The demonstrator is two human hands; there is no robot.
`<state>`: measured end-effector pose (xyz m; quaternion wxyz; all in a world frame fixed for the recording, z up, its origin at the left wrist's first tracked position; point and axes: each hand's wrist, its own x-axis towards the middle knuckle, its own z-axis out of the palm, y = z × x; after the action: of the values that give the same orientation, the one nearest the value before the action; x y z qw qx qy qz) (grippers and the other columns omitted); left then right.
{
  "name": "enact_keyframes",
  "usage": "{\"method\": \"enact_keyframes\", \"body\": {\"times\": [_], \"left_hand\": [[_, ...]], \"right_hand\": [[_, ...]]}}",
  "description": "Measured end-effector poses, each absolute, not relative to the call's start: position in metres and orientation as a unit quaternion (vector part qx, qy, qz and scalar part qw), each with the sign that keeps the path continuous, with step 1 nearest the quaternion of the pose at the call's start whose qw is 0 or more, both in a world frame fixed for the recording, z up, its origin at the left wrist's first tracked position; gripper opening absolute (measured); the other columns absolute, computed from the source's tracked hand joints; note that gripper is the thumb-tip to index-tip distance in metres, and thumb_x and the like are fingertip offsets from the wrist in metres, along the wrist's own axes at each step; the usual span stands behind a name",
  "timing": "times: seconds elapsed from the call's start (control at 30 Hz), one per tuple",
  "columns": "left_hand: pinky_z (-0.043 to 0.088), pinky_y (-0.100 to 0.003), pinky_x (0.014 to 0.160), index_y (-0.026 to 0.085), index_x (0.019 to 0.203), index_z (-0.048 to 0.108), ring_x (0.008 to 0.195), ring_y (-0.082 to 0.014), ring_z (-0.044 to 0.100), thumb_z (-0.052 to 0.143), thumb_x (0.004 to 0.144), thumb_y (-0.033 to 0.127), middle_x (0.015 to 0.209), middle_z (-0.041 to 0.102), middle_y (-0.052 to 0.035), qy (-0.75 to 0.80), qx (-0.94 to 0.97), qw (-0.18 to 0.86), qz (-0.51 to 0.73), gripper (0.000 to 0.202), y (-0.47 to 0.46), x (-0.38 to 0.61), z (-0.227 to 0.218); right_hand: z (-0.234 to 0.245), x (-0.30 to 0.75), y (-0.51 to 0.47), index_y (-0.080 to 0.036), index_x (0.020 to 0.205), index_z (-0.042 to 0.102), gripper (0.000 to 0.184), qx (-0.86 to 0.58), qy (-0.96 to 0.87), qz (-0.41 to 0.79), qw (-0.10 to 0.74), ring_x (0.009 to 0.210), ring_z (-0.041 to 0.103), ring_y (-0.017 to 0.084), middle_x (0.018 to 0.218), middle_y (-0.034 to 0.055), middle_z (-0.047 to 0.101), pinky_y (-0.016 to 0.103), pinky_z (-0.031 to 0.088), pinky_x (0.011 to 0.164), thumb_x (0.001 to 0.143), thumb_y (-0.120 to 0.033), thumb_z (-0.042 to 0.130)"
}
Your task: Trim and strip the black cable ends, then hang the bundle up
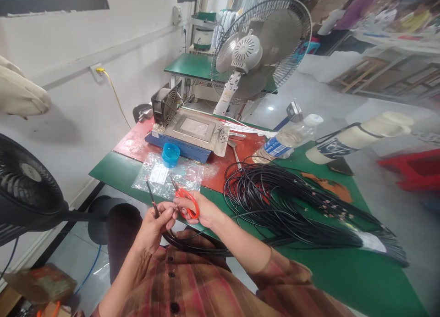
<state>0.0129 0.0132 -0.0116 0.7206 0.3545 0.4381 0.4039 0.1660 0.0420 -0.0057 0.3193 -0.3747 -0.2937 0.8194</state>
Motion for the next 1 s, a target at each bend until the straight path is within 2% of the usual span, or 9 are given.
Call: {"method": "enact_keyframes", "body": {"times": [0.23, 0.33, 0.6, 0.73, 0.83, 0.93, 1.0], "left_hand": [[0.019, -0.020, 0.046, 0.012, 0.067, 0.061, 0.045, -0.0046, 0.028, 0.064, 0.077, 0.031, 0.048, 0.042, 0.0036, 0.438, 0.349, 0.716, 0.416, 0.022, 0.012, 0.013, -0.010], [0.019, -0.021, 0.045, 0.012, 0.068, 0.062, 0.045, -0.0044, 0.028, 0.067, 0.074, 0.032, 0.051, 0.045, 0.0026, 0.444, 0.340, 0.712, 0.425, 0.021, 0.012, 0.013, -0.010], [0.012, -0.020, 0.042, 0.012, 0.067, 0.059, 0.042, -0.0034, 0.021, 0.063, 0.078, 0.033, 0.045, 0.039, 0.0050, 0.444, 0.324, 0.724, 0.417, 0.023, 0.012, 0.011, -0.010], [0.015, -0.019, 0.043, 0.012, 0.069, 0.060, 0.043, -0.0036, 0.025, 0.063, 0.078, 0.031, 0.046, 0.040, 0.0046, 0.440, 0.326, 0.724, 0.419, 0.021, 0.011, 0.012, -0.010], [0.017, -0.019, 0.042, 0.012, 0.068, 0.060, 0.045, -0.0044, 0.031, 0.066, 0.075, 0.032, 0.051, 0.046, 0.0019, 0.446, 0.320, 0.721, 0.424, 0.022, 0.012, 0.012, -0.010], [0.013, -0.020, 0.039, 0.011, 0.068, 0.061, 0.042, -0.0022, 0.025, 0.069, 0.071, 0.033, 0.060, 0.052, 0.0005, 0.457, 0.301, 0.713, 0.438, 0.024, 0.013, 0.012, -0.011], [0.010, -0.020, 0.038, 0.010, 0.068, 0.061, 0.040, -0.0001, 0.018, 0.070, 0.071, 0.033, 0.062, 0.053, 0.0016, 0.470, 0.275, 0.711, 0.445, 0.024, 0.014, 0.011, -0.014]], "right_hand": [[-0.009, 0.163, 0.037, -0.014, 0.065, 0.048, 0.043, -0.353, -0.285, 0.825, 0.336, 0.032, 0.032, 0.001, 0.047, -0.0074, 0.044, 0.012, 0.019, 0.026, 0.059, -0.046, 0.076], [-0.010, 0.161, 0.036, -0.014, 0.065, 0.049, 0.042, -0.361, -0.284, 0.823, 0.334, 0.032, 0.032, 0.002, 0.046, -0.0073, 0.044, 0.012, 0.019, 0.026, 0.062, -0.048, 0.074], [-0.018, 0.160, 0.029, -0.014, 0.066, 0.050, 0.038, -0.357, -0.336, 0.770, 0.409, 0.034, 0.034, 0.002, 0.045, -0.0078, 0.043, 0.014, 0.023, 0.030, 0.062, -0.042, 0.076], [-0.017, 0.159, 0.030, -0.015, 0.066, 0.050, 0.039, -0.373, -0.350, 0.754, 0.411, 0.033, 0.034, 0.003, 0.043, -0.0079, 0.043, 0.015, 0.021, 0.031, 0.061, -0.043, 0.075], [-0.015, 0.157, 0.032, -0.016, 0.068, 0.048, 0.042, -0.386, -0.345, 0.751, 0.411, 0.033, 0.031, 0.003, 0.044, -0.0080, 0.042, 0.016, 0.019, 0.031, 0.061, -0.048, 0.074], [-0.015, 0.156, 0.031, -0.017, 0.068, 0.049, 0.038, -0.438, -0.403, 0.680, 0.429, 0.037, 0.036, 0.006, 0.046, -0.0067, 0.041, 0.018, 0.024, 0.035, 0.068, -0.051, 0.068], [-0.017, 0.158, 0.028, -0.016, 0.067, 0.054, 0.031, -0.477, -0.518, 0.546, 0.454, 0.046, 0.043, 0.008, 0.053, -0.0026, 0.048, 0.021, 0.032, 0.042, 0.074, -0.045, 0.065]]}}
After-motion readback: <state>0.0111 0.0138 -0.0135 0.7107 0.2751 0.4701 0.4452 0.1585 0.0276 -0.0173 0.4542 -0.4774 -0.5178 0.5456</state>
